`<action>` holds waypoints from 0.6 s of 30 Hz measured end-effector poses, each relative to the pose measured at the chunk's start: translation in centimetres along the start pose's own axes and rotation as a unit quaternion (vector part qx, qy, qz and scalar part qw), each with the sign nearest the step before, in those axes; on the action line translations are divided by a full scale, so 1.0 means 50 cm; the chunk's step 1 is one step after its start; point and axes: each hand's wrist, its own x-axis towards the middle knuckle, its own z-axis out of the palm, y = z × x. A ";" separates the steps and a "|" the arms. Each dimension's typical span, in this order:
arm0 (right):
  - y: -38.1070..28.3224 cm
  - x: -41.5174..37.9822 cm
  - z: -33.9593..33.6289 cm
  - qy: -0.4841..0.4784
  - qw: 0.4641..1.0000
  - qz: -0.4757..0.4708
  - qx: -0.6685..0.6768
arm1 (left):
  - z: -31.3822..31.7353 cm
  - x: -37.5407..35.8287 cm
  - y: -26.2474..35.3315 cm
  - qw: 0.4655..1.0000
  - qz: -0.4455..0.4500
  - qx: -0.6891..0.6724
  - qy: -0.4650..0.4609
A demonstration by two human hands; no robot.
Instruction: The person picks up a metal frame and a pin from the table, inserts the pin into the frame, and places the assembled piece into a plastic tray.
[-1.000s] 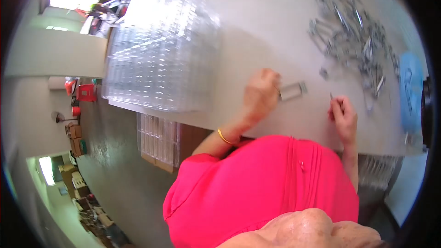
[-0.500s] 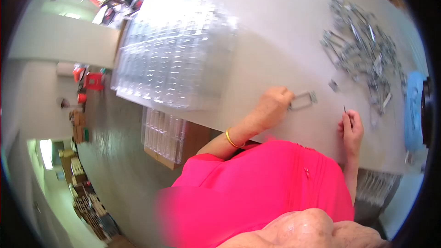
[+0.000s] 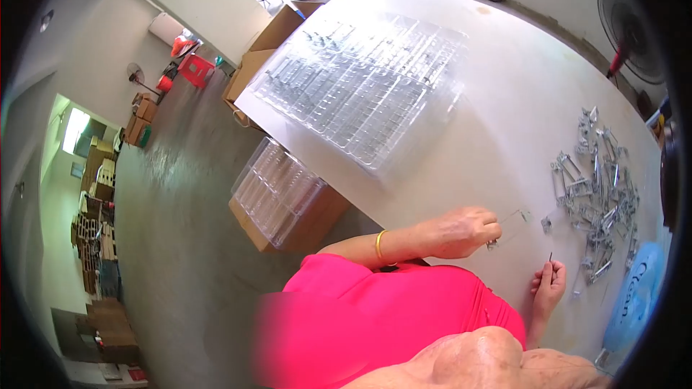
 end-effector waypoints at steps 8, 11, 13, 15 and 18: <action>-0.012 0.003 0.017 0.025 0.999 -0.028 0.005 | -0.238 -0.066 0.086 0.994 0.011 0.043 0.099; -0.002 0.016 0.019 0.029 0.999 -0.044 0.010 | -0.316 -0.103 0.089 0.977 -0.010 0.154 0.145; -0.008 0.023 0.028 0.031 0.998 -0.055 0.012 | -0.361 -0.128 0.080 0.958 -0.031 0.218 0.183; -0.024 0.025 0.038 0.028 0.998 -0.057 -0.010 | -0.400 -0.157 0.061 0.935 -0.060 0.264 0.230; 0.021 0.055 0.036 0.028 0.993 -0.113 -0.011 | -0.472 -0.195 0.029 0.889 -0.087 0.338 0.296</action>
